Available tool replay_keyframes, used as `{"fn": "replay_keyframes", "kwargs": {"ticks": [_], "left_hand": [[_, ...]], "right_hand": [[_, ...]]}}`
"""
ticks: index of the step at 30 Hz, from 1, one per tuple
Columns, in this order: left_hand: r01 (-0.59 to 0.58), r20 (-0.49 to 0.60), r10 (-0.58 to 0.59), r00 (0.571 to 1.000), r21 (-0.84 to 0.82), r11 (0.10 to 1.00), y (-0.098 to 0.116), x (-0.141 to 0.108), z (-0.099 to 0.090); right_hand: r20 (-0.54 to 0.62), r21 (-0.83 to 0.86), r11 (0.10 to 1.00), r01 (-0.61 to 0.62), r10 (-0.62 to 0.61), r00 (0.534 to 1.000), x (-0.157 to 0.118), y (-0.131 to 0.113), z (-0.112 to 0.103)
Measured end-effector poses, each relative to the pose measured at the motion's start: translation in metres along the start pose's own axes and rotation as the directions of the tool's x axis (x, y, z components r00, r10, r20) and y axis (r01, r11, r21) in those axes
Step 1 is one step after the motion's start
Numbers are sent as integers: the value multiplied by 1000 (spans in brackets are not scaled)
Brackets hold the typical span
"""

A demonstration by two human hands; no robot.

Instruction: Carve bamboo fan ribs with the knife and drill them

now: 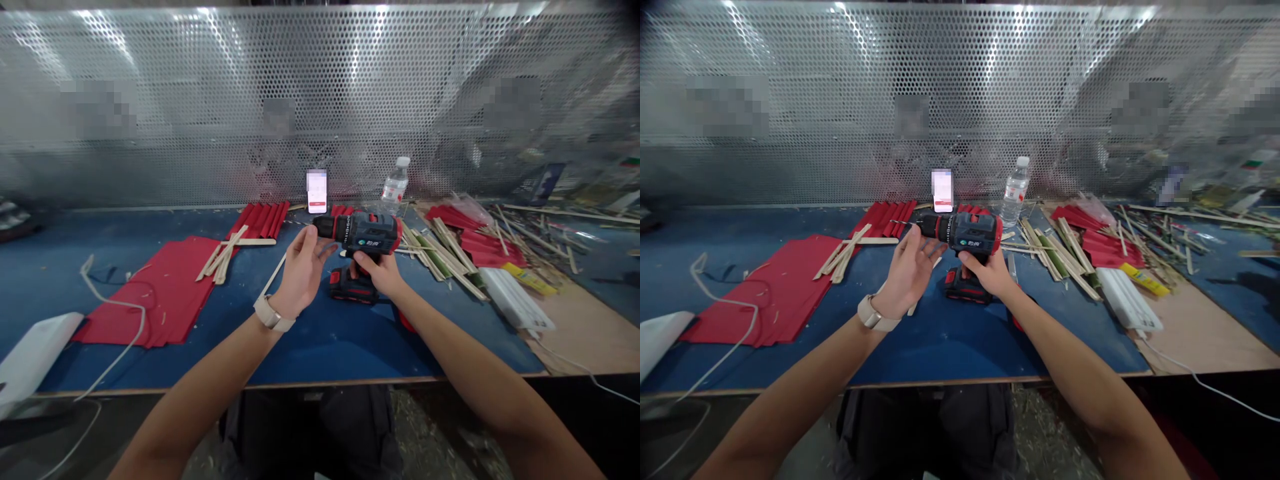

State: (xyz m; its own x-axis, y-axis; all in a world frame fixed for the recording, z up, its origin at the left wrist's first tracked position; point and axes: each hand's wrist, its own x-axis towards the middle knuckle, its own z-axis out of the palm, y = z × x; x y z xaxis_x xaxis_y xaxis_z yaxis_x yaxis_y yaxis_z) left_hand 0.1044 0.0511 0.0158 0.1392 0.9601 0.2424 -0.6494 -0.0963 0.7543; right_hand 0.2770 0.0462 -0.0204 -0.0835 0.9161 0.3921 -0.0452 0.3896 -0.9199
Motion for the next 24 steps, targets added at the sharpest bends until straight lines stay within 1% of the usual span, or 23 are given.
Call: {"fn": "replay_keyframes", "kwargs": {"ticks": [11, 16, 19, 24], "left_hand": [[40, 29, -40, 999, 21, 999, 6, -1, -15], [23, 87, -27, 996, 42, 999, 7, -4, -20], [34, 120, -49, 992, 122, 992, 8, -7, -26], [29, 103, -69, 992, 347, 937, 0, -13, -37]], "right_hand": [[13, -13, 1000, 11, -11, 1000, 0, 2, -1], [22, -44, 999, 11, -10, 1000, -1, 3, -3], [18, -64, 998, 13, -11, 1000, -1, 2, -5], [13, -76, 997, 17, -16, 1000, -3, 1, -4]]}}
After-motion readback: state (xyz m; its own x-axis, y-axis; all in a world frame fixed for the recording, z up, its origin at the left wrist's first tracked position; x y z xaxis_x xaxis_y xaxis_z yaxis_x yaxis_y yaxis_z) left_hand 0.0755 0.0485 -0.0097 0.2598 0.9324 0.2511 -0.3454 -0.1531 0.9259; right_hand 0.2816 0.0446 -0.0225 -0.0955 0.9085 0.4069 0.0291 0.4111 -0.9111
